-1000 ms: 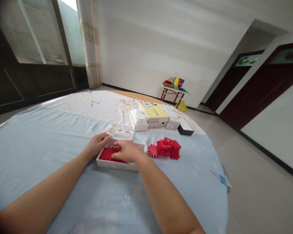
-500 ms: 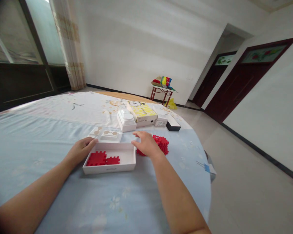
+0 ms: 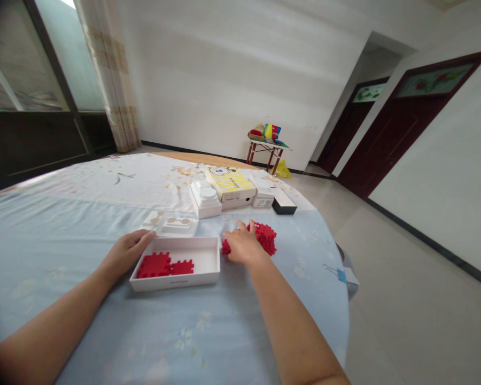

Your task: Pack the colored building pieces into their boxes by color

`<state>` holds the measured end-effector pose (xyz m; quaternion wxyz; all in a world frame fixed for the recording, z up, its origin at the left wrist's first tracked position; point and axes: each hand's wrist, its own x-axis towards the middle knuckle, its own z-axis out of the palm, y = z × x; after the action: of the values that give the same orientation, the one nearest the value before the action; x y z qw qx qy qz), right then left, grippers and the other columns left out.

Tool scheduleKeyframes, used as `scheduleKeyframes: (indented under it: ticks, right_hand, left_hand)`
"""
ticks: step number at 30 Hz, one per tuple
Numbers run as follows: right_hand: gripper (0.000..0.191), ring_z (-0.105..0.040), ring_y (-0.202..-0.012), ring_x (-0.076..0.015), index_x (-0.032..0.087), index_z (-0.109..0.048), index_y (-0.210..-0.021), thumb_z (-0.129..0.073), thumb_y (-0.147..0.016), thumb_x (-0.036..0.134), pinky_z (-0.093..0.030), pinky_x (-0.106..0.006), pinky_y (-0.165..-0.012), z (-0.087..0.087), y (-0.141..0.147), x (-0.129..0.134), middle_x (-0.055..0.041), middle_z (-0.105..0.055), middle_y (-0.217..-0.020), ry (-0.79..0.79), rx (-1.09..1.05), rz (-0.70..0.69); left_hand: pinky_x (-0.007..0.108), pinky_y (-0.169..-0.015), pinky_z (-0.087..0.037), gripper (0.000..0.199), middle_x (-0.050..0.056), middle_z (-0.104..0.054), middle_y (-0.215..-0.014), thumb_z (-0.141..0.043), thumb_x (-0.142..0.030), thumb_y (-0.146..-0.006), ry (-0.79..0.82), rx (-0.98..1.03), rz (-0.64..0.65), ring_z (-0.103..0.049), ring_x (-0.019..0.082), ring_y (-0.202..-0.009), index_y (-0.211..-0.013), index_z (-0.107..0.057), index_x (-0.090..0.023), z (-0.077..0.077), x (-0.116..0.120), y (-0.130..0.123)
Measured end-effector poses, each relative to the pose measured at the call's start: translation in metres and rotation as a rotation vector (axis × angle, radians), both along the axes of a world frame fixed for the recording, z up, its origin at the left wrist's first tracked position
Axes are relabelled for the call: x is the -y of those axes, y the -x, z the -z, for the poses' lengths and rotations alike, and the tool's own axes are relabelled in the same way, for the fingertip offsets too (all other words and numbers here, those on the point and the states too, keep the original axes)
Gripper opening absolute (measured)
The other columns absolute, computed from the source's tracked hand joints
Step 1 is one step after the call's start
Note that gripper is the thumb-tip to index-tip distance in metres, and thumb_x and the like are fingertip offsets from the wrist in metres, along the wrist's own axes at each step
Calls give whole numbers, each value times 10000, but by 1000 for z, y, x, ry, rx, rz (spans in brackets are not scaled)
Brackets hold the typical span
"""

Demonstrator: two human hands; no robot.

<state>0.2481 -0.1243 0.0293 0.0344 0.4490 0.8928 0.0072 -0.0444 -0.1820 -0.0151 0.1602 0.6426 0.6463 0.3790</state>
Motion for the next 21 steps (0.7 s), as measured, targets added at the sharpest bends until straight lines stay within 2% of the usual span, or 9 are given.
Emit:
scheduleKeyframes:
  ticks: [3, 5, 9, 16, 18, 21]
  right_hand:
    - [464, -326, -1177, -320, 227, -555, -1081, -622, -630, 314, 0, -583, -972, 0, 1, 0, -112, -618, -1012, -36, 26, -16]
    - [470, -360, -1139, -304, 229, -552, -1084, -617, -622, 280, -18, -569, -976, -1, 2, 1, -111, -611, -1006, -52, 30, -24]
    - [561, -363, -1123, -296, 236, -511, -1151, -626, -602, 250, -45, -551, -978, -5, 2, 4, -104, -594, -1043, -51, 6, -27]
    - [568, -368, -1125, -287, 228, -488, -1189, -625, -639, 267, -34, -545, -990, -20, -2, 9, -91, -569, -1108, -78, -129, -21]
    - [582, -378, -1128, -272, 211, -460, -1220, -617, -666, 296, -84, -512, -1006, -29, 0, 13, -97, -544, -1144, -88, -219, -39]
    - [614, -396, -1136, -224, 194, -379, -1286, -582, -719, 311, -235, -403, -995, -42, 7, 24, -96, -488, -1214, -62, -398, -140]
  left_hand:
    - [222, -581, -357, 405, -8, -560, -605, -355, -474, -800, 4, 10, 4, -482, 144, -618, -636, -552, -161, 0, 0, 0]
    - [222, -586, -358, 400, -6, -566, -612, -359, -472, -797, 9, 14, 6, -481, 145, -622, -645, -557, -159, 1, -1, 0]
    - [220, -585, -355, 397, -8, -558, -603, -358, -468, -800, 14, 20, 15, -476, 142, -619, -642, -551, -159, 2, -1, 0]
    - [215, -564, -342, 394, -21, -524, -574, -353, -457, -811, 1, 30, 34, -464, 131, -593, -601, -511, -163, 1, -1, -1]
    - [211, -565, -341, 378, -24, -528, -574, -365, -444, -803, -9, 41, 31, -467, 130, -593, -594, -511, -165, 0, -1, -1]
    - [209, -564, -338, 363, -28, -523, -568, -378, -436, -793, -18, 55, 29, -471, 129, -592, -583, -507, -170, -1, -1, -2]
